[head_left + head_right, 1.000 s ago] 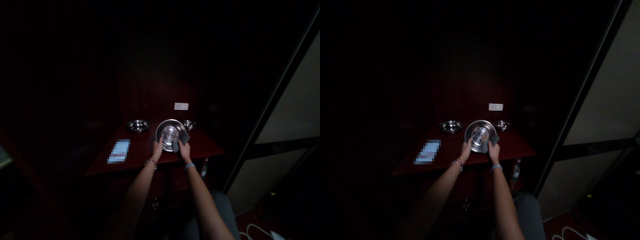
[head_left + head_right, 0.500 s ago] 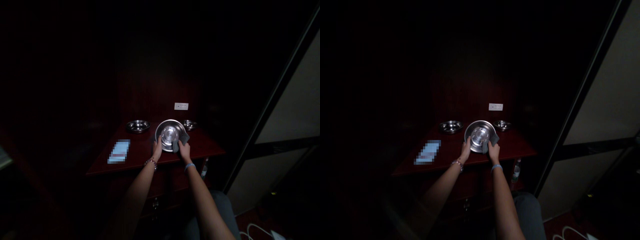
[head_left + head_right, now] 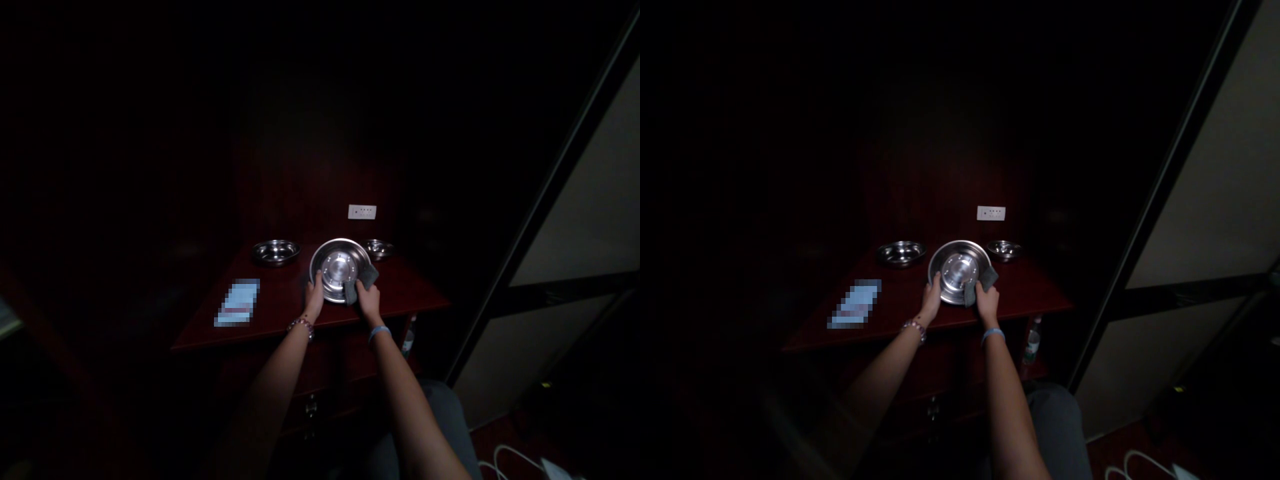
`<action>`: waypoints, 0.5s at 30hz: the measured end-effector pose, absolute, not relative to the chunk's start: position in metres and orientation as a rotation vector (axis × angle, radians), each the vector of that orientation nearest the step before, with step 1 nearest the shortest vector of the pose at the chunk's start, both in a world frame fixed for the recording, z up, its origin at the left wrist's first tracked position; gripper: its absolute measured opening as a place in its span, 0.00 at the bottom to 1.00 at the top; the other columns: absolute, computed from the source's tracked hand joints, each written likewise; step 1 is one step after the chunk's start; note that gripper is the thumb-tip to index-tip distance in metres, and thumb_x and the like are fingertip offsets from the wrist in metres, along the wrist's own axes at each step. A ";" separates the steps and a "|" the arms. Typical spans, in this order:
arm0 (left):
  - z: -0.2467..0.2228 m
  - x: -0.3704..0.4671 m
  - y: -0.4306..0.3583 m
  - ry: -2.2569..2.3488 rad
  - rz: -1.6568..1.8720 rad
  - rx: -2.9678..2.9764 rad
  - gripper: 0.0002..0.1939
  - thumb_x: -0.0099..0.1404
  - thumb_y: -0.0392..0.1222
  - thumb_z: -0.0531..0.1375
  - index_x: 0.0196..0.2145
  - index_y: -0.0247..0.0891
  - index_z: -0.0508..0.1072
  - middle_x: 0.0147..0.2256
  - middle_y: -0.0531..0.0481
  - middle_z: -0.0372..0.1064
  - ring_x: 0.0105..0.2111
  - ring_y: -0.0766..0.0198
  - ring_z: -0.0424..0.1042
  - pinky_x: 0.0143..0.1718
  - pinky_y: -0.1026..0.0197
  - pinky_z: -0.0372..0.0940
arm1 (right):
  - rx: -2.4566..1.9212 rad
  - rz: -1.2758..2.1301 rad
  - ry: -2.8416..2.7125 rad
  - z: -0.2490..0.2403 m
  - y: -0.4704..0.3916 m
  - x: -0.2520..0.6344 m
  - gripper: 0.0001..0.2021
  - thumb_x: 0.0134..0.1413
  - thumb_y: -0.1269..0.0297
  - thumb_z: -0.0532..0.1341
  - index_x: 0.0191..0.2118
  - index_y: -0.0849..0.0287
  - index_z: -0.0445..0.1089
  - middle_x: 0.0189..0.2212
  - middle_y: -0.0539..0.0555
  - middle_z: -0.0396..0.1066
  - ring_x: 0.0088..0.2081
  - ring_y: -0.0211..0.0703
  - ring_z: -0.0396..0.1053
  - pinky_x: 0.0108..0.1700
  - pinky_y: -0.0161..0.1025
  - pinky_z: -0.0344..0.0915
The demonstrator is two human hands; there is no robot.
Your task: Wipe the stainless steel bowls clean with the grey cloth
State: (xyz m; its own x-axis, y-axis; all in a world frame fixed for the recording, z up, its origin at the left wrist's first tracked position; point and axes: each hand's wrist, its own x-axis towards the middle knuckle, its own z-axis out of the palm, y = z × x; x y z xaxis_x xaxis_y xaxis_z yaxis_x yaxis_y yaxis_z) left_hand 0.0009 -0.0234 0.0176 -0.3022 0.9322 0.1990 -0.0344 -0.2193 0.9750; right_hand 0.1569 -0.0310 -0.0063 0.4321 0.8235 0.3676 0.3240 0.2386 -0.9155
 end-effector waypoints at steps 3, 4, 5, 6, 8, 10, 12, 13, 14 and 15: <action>0.020 0.001 -0.025 1.302 1.608 1.110 0.24 0.67 0.53 0.56 0.50 0.31 0.76 0.48 0.34 0.76 0.54 0.48 0.73 0.56 0.53 0.65 | -1.353 0.467 -1.124 -0.006 -0.031 0.157 0.19 0.55 0.54 0.59 0.36 0.66 0.79 0.38 0.65 0.80 0.42 0.53 0.78 0.42 0.37 0.69; 0.020 0.001 -0.025 1.308 1.606 1.104 0.24 0.67 0.53 0.56 0.50 0.31 0.76 0.48 0.35 0.76 0.54 0.48 0.73 0.56 0.53 0.65 | -1.360 0.467 -1.119 -0.006 -0.031 0.157 0.19 0.55 0.54 0.59 0.36 0.66 0.79 0.38 0.65 0.80 0.42 0.53 0.78 0.41 0.37 0.69; 0.021 0.002 -0.026 1.311 1.604 1.100 0.24 0.68 0.53 0.56 0.49 0.31 0.76 0.48 0.35 0.76 0.54 0.48 0.73 0.56 0.53 0.65 | -1.366 0.468 -1.117 -0.007 -0.031 0.157 0.19 0.55 0.54 0.59 0.37 0.66 0.79 0.38 0.65 0.80 0.42 0.53 0.78 0.41 0.37 0.69; 0.021 0.002 -0.026 1.312 1.604 1.098 0.24 0.68 0.53 0.55 0.49 0.31 0.76 0.48 0.35 0.76 0.54 0.48 0.73 0.56 0.53 0.65 | -1.370 0.468 -1.116 -0.007 -0.030 0.157 0.20 0.55 0.54 0.59 0.37 0.66 0.79 0.38 0.65 0.80 0.41 0.53 0.78 0.41 0.37 0.69; 0.022 0.001 -0.026 1.309 1.605 1.098 0.24 0.68 0.53 0.55 0.49 0.31 0.76 0.49 0.34 0.76 0.54 0.49 0.73 0.56 0.53 0.65 | -1.372 0.468 -1.117 -0.007 -0.030 0.157 0.20 0.55 0.54 0.59 0.37 0.66 0.79 0.38 0.65 0.80 0.41 0.53 0.78 0.42 0.37 0.69; 0.021 0.001 -0.026 1.301 1.604 1.106 0.24 0.68 0.54 0.55 0.50 0.31 0.75 0.49 0.35 0.76 0.54 0.49 0.73 0.56 0.54 0.65 | -1.369 0.469 -1.118 -0.006 -0.031 0.156 0.19 0.55 0.54 0.59 0.37 0.66 0.79 0.38 0.65 0.80 0.42 0.53 0.78 0.42 0.37 0.69; 0.021 0.001 -0.026 1.302 1.599 1.108 0.25 0.68 0.54 0.55 0.51 0.32 0.75 0.48 0.35 0.76 0.54 0.50 0.72 0.56 0.54 0.65 | -1.369 0.470 -1.120 -0.005 -0.033 0.156 0.19 0.55 0.54 0.59 0.36 0.66 0.79 0.38 0.65 0.80 0.42 0.53 0.78 0.42 0.38 0.69; 0.021 0.001 -0.026 1.306 1.596 1.108 0.25 0.68 0.54 0.55 0.51 0.32 0.75 0.48 0.35 0.76 0.55 0.50 0.72 0.56 0.54 0.64 | -1.373 0.468 -1.119 -0.004 -0.033 0.156 0.19 0.55 0.54 0.59 0.36 0.66 0.79 0.38 0.65 0.80 0.42 0.53 0.78 0.42 0.38 0.70; 0.020 0.001 -0.026 1.311 1.593 1.107 0.25 0.68 0.55 0.55 0.51 0.33 0.74 0.48 0.36 0.76 0.55 0.50 0.72 0.56 0.54 0.64 | -1.377 0.467 -1.120 -0.003 -0.034 0.155 0.19 0.55 0.54 0.59 0.36 0.66 0.79 0.38 0.65 0.80 0.42 0.54 0.78 0.42 0.38 0.70; 0.019 0.001 -0.026 1.314 1.590 1.108 0.25 0.68 0.55 0.55 0.52 0.33 0.74 0.49 0.36 0.76 0.55 0.51 0.72 0.57 0.54 0.64 | -1.381 0.467 -1.120 -0.003 -0.034 0.155 0.19 0.55 0.54 0.59 0.37 0.66 0.79 0.38 0.65 0.80 0.42 0.54 0.78 0.42 0.39 0.70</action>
State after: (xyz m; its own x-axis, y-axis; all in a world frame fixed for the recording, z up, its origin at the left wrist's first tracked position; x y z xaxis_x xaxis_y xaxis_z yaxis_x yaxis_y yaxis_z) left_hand 0.0010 -0.0257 0.0195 -0.3171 0.9377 0.1423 -0.0366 -0.1620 0.9861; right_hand 0.1553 -0.0344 -0.0029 0.4492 0.8235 0.3465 0.3339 0.2050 -0.9200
